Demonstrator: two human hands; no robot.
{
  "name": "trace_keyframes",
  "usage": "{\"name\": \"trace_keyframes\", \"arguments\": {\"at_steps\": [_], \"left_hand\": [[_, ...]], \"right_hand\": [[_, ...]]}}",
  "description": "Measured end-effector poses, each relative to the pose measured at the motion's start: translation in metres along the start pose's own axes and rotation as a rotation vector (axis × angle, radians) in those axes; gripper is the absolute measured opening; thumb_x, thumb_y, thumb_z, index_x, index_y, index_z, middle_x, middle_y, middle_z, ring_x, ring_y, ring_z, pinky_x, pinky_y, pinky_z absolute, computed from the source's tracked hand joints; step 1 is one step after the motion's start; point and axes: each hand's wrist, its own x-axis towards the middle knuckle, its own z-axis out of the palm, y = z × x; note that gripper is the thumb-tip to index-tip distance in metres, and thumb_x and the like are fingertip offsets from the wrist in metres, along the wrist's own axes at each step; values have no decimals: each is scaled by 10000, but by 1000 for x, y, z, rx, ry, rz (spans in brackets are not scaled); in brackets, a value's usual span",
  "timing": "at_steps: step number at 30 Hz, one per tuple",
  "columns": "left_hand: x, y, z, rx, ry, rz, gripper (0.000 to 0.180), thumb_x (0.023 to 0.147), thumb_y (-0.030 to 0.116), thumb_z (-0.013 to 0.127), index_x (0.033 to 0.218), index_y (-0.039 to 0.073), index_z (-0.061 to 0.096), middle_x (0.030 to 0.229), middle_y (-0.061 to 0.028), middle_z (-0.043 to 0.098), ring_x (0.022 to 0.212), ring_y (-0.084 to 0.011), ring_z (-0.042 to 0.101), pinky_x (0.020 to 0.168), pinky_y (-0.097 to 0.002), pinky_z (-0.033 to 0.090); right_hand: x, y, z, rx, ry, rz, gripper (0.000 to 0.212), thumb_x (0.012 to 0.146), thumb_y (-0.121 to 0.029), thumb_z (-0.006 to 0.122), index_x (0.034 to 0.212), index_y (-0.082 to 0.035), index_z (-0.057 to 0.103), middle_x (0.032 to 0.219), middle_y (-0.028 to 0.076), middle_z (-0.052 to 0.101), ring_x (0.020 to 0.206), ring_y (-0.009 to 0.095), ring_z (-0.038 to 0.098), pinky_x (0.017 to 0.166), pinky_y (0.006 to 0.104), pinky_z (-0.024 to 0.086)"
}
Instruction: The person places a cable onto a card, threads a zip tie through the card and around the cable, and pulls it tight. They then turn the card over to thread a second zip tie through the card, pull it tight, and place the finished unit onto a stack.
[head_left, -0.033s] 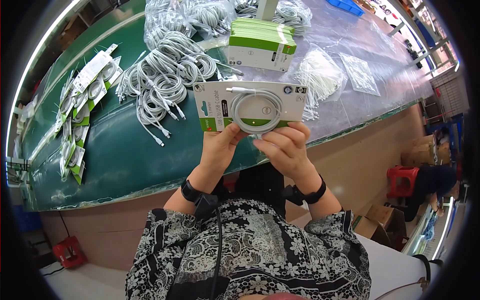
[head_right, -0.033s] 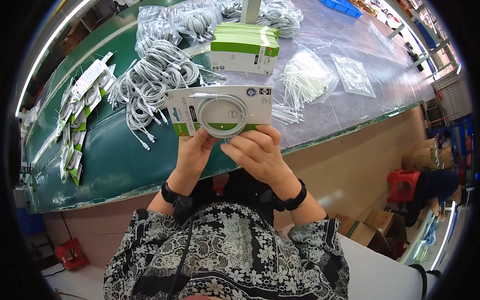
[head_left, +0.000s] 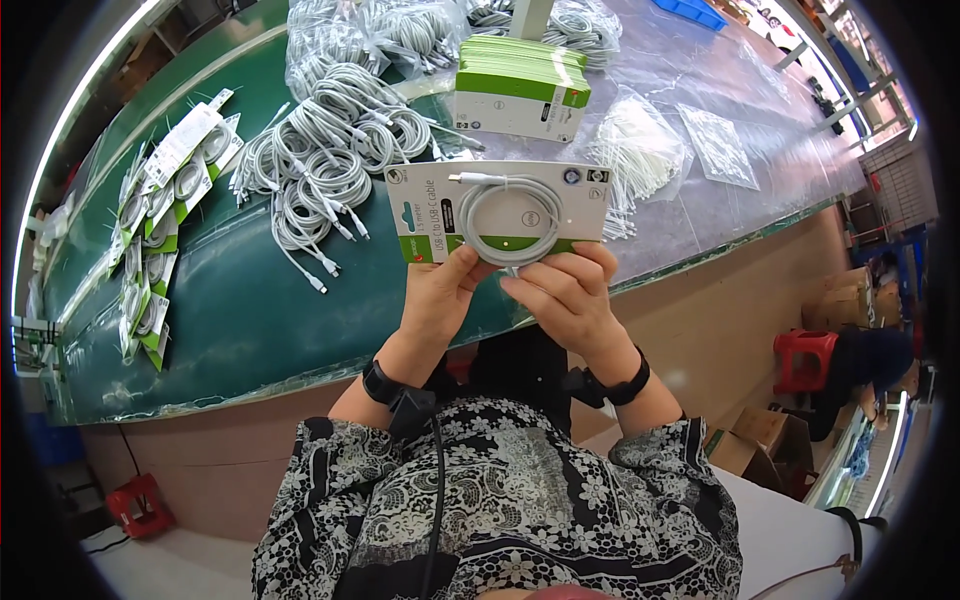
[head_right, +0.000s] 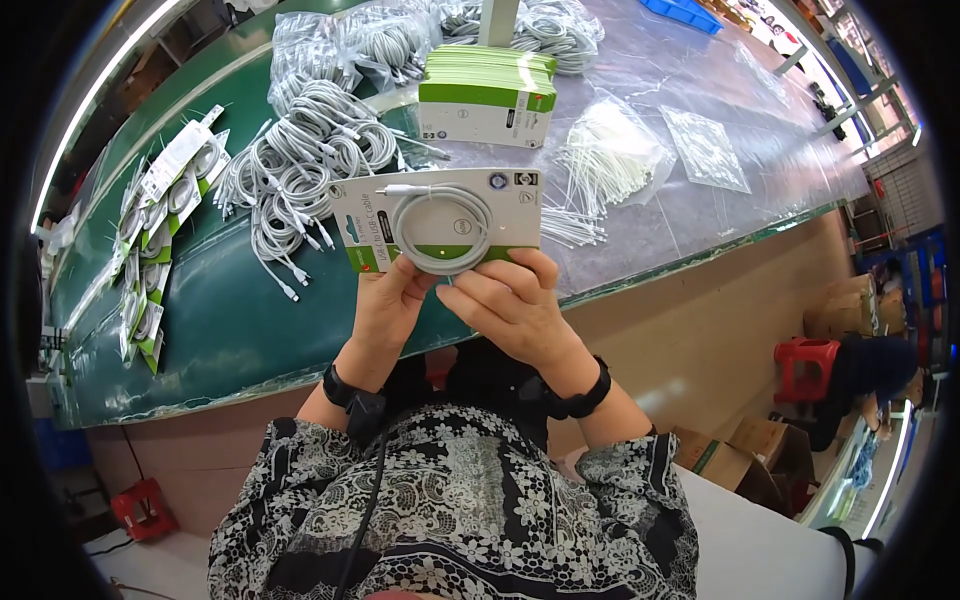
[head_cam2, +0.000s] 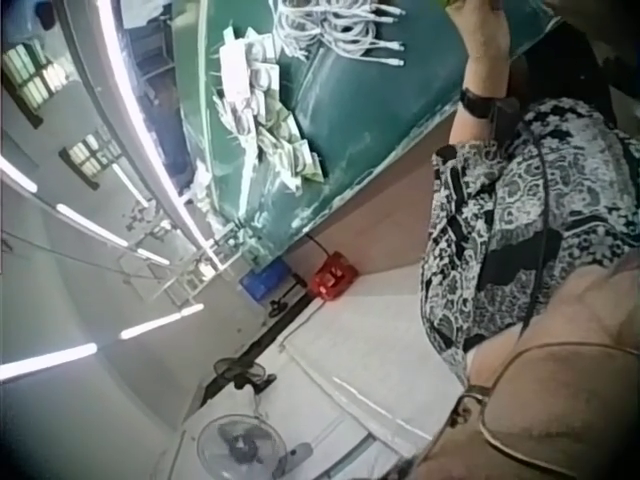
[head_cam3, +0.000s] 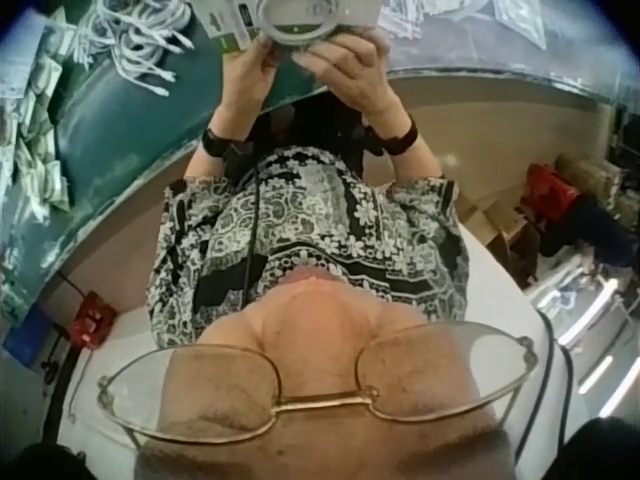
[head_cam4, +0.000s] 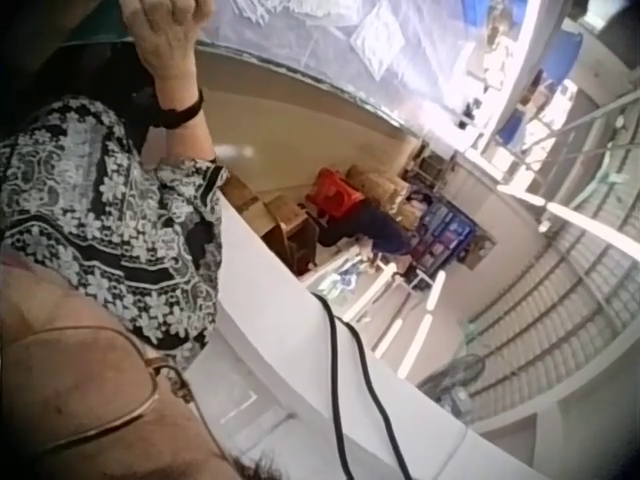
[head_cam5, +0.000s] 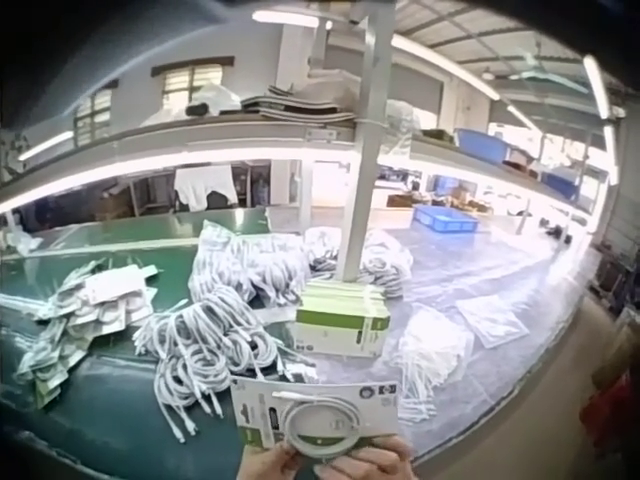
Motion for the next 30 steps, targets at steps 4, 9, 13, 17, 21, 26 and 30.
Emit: {"name": "trace_keyframes", "arguments": {"at_steps": [4,9,13,17,21,26,30], "left_hand": [[-4,-3,4,2,42,33,310,869,32,647,1169,12,571,1113,-107,637,981,-225,653,835,-372,566],[3,38,30,953,-424,609,267,800,46,715,1052,0,640,1043,-135,655,957,-264,666,827,-381,566],[3,46,48,871,-516,751,263,733,49,754,976,-10,674,1002,-158,660,954,-305,670,834,-383,561],[5,57,55,961,-579,791,305,719,54,757,1004,-11,672,1012,-154,660,973,-324,664,860,-384,552],[12,66,61,1030,-605,892,317,700,77,763,994,-6,680,1004,-141,669,966,-316,666,846,-376,555],[11,73,70,1119,-669,958,302,704,127,780,956,2,670,958,-148,680,934,-316,672,801,-370,564],[6,73,73,1125,-659,957,310,685,115,756,973,15,697,973,-113,687,957,-298,669,806,-343,562]], "right_hand": [[4,3,3,48,74,53,292,663,-116,679,948,-178,688,935,-36,636,961,143,561,904,350,384],[-6,3,11,103,188,121,264,657,-123,696,918,-160,704,977,-25,658,966,174,571,909,376,379],[-25,-12,28,243,198,477,275,679,-131,720,954,-123,712,1029,9,673,1024,230,571,935,414,371],[-37,-11,35,443,133,662,319,710,-151,739,1014,-62,700,1114,72,658,1093,297,558,980,462,356],[-31,-14,35,340,167,484,371,761,-158,719,1103,-31,650,1175,115,623,1113,323,553,993,485,361],[-31,-16,35,302,194,331,415,807,-166,697,1181,-13,604,1218,147,597,1123,338,556,990,490,385],[-33,-20,29,527,161,435,421,826,-178,680,1207,-27,587,1211,143,602,1109,325,576,961,454,433]]}}
